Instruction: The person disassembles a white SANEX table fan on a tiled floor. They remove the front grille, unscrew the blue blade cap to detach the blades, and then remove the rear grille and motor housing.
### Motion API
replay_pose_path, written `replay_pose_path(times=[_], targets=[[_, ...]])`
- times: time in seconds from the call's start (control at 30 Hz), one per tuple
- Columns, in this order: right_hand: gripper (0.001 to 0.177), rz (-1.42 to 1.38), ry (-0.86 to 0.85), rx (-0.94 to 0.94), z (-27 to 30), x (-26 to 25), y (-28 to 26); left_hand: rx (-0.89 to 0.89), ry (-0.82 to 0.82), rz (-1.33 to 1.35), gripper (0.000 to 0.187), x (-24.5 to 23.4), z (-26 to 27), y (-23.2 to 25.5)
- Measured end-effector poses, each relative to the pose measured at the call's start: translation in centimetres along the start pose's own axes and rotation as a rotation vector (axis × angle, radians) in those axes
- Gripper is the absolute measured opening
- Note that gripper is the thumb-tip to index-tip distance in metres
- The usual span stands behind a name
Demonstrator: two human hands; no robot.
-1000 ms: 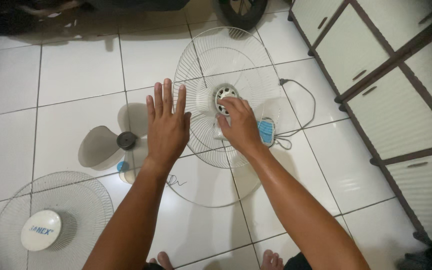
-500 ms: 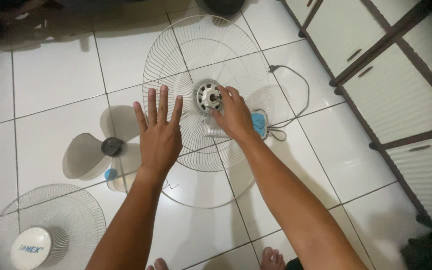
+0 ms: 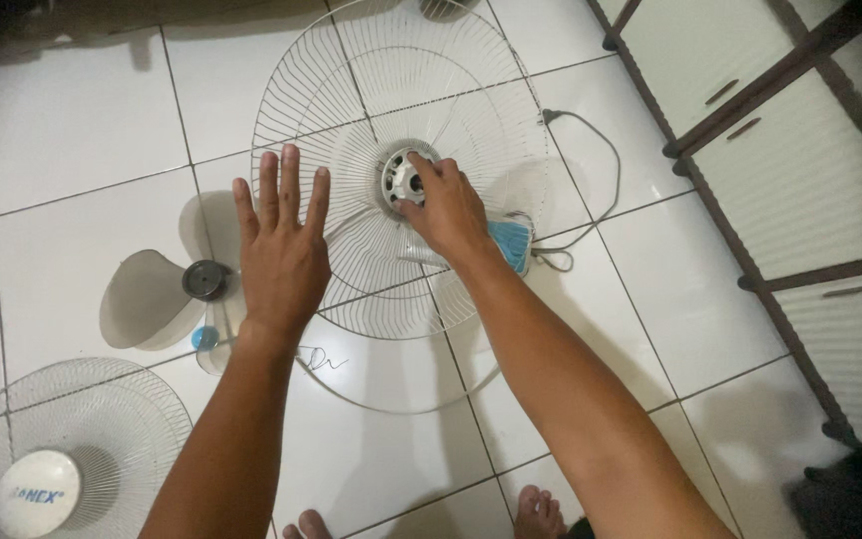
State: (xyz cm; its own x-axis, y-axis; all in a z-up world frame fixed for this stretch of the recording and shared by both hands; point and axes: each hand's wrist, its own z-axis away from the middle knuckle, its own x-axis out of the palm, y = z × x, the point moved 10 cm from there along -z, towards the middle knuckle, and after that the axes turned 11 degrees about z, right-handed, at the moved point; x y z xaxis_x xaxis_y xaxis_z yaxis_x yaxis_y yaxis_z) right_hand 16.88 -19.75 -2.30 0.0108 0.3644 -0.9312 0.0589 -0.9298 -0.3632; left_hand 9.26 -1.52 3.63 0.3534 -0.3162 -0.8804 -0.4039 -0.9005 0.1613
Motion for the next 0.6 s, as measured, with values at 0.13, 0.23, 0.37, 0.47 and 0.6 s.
replay_pose_path(times=[0.13, 0.23, 0.37, 0.47, 0.6], targets=[[0.067, -0.020, 0.026, -0.023, 0.2, 0.4, -0.2, -0.007, 0.020, -0.037, 0.065, 0.3, 0.3, -0.9], [0.067, -0.026, 0.075, -0.057, 0.0, 0.7, -0.6, -0.033, 0.022, -0.118, 0.056, 0.5, 0.1, -1.0], [0.066, -0.001, 0.138, -0.081, -0.2, 0.7, -0.7, -0.023, 0.063, -0.168, 0.049, 0.8, -0.9, 0.4], [0.064, 0.000, 0.144, -0.096, 0.0, 0.5, -0.7, 0.088, 0.068, -0.143, 0.055, 2.2, -2.2, 3.7], [0.061, 0.001, 0.140, -0.095, 0.0, 0.1, -0.6, 0.032, -0.026, 0.109, 0.062, 5.1, -3.2, 5.1]])
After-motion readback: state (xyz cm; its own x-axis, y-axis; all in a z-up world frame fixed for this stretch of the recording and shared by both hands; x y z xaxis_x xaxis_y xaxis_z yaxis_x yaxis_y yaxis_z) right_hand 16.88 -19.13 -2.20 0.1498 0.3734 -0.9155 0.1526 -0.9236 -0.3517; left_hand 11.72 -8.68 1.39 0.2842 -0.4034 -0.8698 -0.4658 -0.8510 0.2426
